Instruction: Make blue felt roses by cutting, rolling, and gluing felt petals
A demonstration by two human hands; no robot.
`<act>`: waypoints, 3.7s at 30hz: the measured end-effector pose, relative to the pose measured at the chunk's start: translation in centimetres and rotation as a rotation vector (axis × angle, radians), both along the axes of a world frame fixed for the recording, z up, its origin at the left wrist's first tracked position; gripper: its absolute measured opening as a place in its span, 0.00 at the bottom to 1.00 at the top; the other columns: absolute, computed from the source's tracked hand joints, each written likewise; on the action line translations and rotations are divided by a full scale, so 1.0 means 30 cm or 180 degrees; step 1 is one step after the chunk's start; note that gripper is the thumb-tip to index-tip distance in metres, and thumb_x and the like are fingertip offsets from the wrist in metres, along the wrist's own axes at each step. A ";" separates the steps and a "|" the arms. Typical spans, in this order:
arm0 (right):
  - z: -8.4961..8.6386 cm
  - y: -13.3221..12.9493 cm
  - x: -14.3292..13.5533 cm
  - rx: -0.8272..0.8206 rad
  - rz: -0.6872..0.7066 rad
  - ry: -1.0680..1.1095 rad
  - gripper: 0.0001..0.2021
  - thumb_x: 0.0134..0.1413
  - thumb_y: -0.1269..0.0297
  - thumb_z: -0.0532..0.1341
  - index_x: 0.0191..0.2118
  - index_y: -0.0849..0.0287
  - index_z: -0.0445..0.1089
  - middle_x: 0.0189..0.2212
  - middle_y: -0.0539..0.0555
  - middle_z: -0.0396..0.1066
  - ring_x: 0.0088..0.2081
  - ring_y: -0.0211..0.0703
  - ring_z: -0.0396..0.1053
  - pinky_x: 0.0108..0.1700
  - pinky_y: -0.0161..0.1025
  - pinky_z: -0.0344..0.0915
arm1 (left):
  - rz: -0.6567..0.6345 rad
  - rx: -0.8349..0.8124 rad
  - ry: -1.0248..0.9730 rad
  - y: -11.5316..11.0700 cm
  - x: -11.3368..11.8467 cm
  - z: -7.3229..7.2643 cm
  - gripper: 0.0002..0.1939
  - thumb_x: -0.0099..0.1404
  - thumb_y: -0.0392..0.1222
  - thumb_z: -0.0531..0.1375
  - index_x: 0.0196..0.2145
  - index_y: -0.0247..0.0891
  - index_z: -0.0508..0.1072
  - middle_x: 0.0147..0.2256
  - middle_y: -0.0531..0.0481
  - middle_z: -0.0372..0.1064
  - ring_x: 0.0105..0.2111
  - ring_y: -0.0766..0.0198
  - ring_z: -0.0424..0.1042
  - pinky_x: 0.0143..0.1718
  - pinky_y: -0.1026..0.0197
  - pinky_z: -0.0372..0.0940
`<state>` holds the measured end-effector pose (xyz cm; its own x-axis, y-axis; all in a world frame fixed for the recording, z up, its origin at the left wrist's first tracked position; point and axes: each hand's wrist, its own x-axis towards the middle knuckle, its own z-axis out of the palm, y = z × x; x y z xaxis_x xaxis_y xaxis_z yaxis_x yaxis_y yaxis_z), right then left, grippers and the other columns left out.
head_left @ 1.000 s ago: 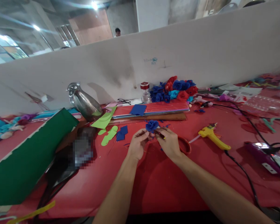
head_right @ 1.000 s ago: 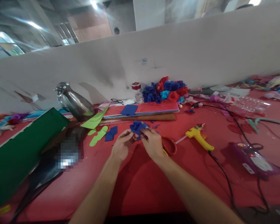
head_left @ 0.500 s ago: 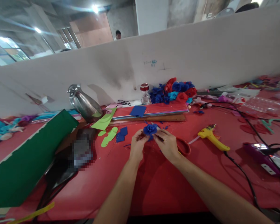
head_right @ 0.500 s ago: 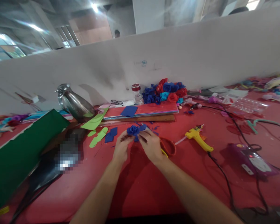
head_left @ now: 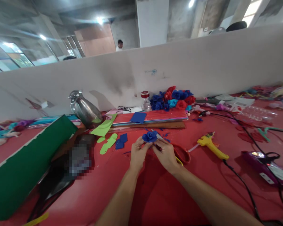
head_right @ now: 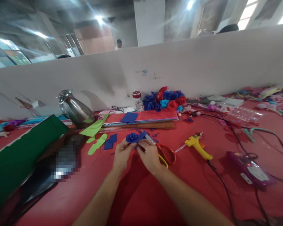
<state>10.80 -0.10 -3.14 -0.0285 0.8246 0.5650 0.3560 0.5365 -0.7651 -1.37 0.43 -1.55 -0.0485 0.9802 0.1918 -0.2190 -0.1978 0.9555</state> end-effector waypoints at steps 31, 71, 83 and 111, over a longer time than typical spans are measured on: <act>-0.001 0.028 -0.002 -0.0638 0.0145 0.1172 0.06 0.50 0.65 0.60 0.25 0.56 0.68 0.27 0.50 0.66 0.26 0.39 0.62 0.31 0.37 0.61 | -0.0088 -0.0460 0.0408 -0.004 0.026 -0.028 0.08 0.50 0.43 0.64 0.22 0.36 0.78 0.24 0.52 0.73 0.28 0.64 0.66 0.35 0.63 0.61; 0.019 0.019 0.011 -0.0266 -0.0096 0.0869 0.06 0.52 0.63 0.61 0.27 0.55 0.72 0.30 0.53 0.71 0.34 0.44 0.67 0.39 0.40 0.64 | 0.0267 -0.0074 0.0795 -0.003 0.027 -0.039 0.08 0.51 0.35 0.57 0.21 0.38 0.76 0.22 0.52 0.71 0.26 0.64 0.65 0.33 0.62 0.61; 0.049 0.045 0.079 -0.0391 -0.0740 0.1898 0.11 0.50 0.56 0.63 0.31 0.57 0.66 0.24 0.45 0.62 0.24 0.34 0.56 0.29 0.34 0.56 | 0.0501 -0.0241 0.0852 0.004 0.013 -0.034 0.05 0.53 0.36 0.61 0.27 0.38 0.78 0.28 0.49 0.76 0.31 0.62 0.71 0.38 0.61 0.64; 0.059 -0.011 0.027 0.0272 -0.0133 0.0330 0.07 0.52 0.67 0.59 0.25 0.54 0.70 0.29 0.53 0.71 0.33 0.45 0.68 0.37 0.41 0.64 | -0.0062 0.0202 0.0177 -0.014 0.005 0.003 0.07 0.51 0.44 0.68 0.27 0.39 0.80 0.33 0.47 0.75 0.36 0.60 0.71 0.44 0.58 0.65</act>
